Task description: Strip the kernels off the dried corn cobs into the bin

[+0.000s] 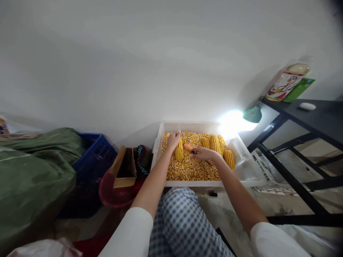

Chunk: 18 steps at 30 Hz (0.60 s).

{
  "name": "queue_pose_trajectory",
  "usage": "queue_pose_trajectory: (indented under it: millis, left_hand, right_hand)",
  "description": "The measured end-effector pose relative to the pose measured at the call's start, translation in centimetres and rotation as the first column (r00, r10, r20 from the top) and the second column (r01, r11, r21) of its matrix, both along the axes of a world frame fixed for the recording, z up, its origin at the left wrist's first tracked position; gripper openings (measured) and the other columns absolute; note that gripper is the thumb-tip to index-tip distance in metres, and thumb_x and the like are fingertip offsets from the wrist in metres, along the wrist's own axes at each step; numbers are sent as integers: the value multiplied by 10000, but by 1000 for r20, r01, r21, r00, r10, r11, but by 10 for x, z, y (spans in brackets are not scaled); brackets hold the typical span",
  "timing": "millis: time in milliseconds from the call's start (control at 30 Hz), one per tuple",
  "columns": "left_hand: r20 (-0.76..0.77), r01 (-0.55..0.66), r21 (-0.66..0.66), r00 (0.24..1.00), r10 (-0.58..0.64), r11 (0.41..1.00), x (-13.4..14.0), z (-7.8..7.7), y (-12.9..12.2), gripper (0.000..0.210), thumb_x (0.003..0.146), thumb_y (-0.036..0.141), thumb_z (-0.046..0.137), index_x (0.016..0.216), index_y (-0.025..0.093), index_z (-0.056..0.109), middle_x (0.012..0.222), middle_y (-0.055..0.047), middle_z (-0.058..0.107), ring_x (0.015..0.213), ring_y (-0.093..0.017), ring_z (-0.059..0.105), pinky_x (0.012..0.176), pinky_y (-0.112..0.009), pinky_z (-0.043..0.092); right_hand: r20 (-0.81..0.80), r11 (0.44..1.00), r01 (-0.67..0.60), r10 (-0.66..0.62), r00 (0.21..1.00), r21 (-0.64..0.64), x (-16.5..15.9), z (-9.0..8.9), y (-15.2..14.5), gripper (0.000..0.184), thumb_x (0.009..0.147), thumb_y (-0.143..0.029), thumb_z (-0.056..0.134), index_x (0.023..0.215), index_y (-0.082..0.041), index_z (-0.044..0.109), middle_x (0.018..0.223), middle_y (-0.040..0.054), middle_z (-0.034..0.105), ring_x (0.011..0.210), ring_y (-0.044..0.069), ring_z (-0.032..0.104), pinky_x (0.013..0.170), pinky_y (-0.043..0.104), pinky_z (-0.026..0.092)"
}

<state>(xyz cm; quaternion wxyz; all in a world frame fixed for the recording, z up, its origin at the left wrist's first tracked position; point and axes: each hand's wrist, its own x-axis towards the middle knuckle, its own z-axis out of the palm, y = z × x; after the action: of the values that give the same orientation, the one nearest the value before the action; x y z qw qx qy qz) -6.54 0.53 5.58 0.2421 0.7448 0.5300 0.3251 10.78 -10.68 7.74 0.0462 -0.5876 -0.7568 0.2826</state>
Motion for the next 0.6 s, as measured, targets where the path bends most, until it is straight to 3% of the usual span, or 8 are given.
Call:
queue_pose_trajectory:
  millis: [133,233,267,333,367,433,500,600]
  left_hand:
    - [-31,61,119,998,-58,991,-3,8,-1,405,848,449,323,927,167,603,948,-103,635,892,-195,571,802,-290,397]
    - [-51,139,148,990,-133,979,-3,20,-1,350,845,382,355,981,161,590,998,-91,622,957,-184,553,862,-284,392]
    - [-76,156,146,986,-146,977,-4,25,-3,347,842,373,361,982,156,592,997,-88,623,956,-182,553,874,-287,391]
    - [-122,200,136,975,-184,970,-9,35,-14,353,839,369,366,991,145,593,1013,-83,619,977,-175,544,898,-289,389]
    - [-136,220,142,970,-201,965,-13,40,-24,364,839,376,362,1018,149,583,1044,-76,609,997,-170,536,913,-295,385]
    - [-161,280,175,954,-253,944,-24,47,-55,376,849,379,341,1086,174,549,1121,-50,575,1065,-160,499,961,-324,358]
    - [-207,330,197,935,-290,923,-38,50,-94,365,856,367,339,1109,191,534,1182,-42,536,1127,-163,455,995,-361,330]
    - [-294,370,198,906,-305,908,-53,47,-150,353,859,342,344,1125,199,527,1235,-64,498,1199,-188,391,1012,-414,314]
  right_hand:
    - [-100,977,137,-122,988,162,7,21,-25,605,754,-582,469,1214,-189,505,1154,111,522,1055,230,493,926,343,358]
    - [-373,897,330,-210,904,294,21,48,-78,478,816,-507,426,1164,-194,524,1131,89,535,1061,189,487,930,330,364]
    - [-480,908,335,-184,858,252,28,54,-104,440,837,-484,401,1153,-203,524,1114,75,548,1042,170,500,905,312,388]
    - [-602,996,80,-48,797,28,43,51,-158,394,835,-478,403,1030,-194,595,978,65,606,924,158,558,837,295,432]
    - [-631,985,-107,-1,776,-133,50,40,-183,393,821,-489,421,963,-186,627,907,68,626,863,161,581,803,290,449]
    - [-611,840,-271,-88,787,-470,57,2,-220,414,833,-487,392,1014,-192,619,837,70,645,787,164,607,736,284,473]
    - [-470,813,-64,-268,841,-578,59,-49,-233,463,874,-472,266,1027,-182,593,839,78,643,781,177,615,671,285,483]
    - [-149,872,207,-300,942,-443,58,-117,-214,532,909,-383,102,1065,-154,557,923,131,615,846,232,600,613,317,460]
